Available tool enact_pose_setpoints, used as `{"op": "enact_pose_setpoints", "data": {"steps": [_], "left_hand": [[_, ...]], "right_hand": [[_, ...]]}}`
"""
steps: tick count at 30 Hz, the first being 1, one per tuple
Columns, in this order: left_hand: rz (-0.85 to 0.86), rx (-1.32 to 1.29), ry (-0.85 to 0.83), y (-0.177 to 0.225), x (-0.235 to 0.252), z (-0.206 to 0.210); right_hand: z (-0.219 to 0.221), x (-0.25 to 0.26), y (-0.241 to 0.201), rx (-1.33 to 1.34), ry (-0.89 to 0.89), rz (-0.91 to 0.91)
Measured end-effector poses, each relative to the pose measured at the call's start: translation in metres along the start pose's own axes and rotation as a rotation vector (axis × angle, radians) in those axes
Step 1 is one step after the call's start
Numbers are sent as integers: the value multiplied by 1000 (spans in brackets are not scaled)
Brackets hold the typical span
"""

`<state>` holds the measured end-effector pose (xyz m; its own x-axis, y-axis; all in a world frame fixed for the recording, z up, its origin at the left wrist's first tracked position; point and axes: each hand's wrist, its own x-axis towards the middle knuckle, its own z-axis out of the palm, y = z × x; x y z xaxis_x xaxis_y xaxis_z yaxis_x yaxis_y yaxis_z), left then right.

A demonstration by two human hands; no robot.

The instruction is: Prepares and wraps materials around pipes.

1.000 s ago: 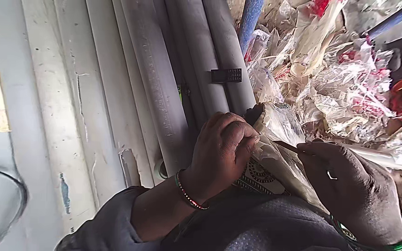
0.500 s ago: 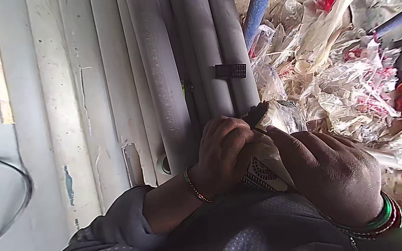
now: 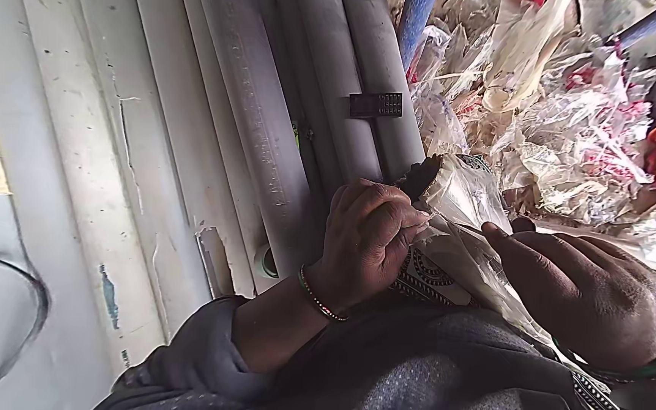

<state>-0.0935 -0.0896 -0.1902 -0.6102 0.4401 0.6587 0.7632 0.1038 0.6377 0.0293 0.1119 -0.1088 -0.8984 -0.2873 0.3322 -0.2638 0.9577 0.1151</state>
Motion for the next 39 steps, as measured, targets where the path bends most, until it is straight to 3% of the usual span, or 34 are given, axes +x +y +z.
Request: {"op": "enact_pose_setpoints", "data": {"steps": [11,20,28,39], "left_hand": [[44,25,-11,-1,0,-3],[65,2,17,-6,-5,-2],[77,13,-8,-4,-4,-6],[51,-42,-25,-6,-6,-8]], "right_hand": [[5,33,-17,43,30,34],[-5,4,-6,-70,-37,-30],[0,27,-17,42,58,12],[-7,6,-3,-6,-27,-50]]}}
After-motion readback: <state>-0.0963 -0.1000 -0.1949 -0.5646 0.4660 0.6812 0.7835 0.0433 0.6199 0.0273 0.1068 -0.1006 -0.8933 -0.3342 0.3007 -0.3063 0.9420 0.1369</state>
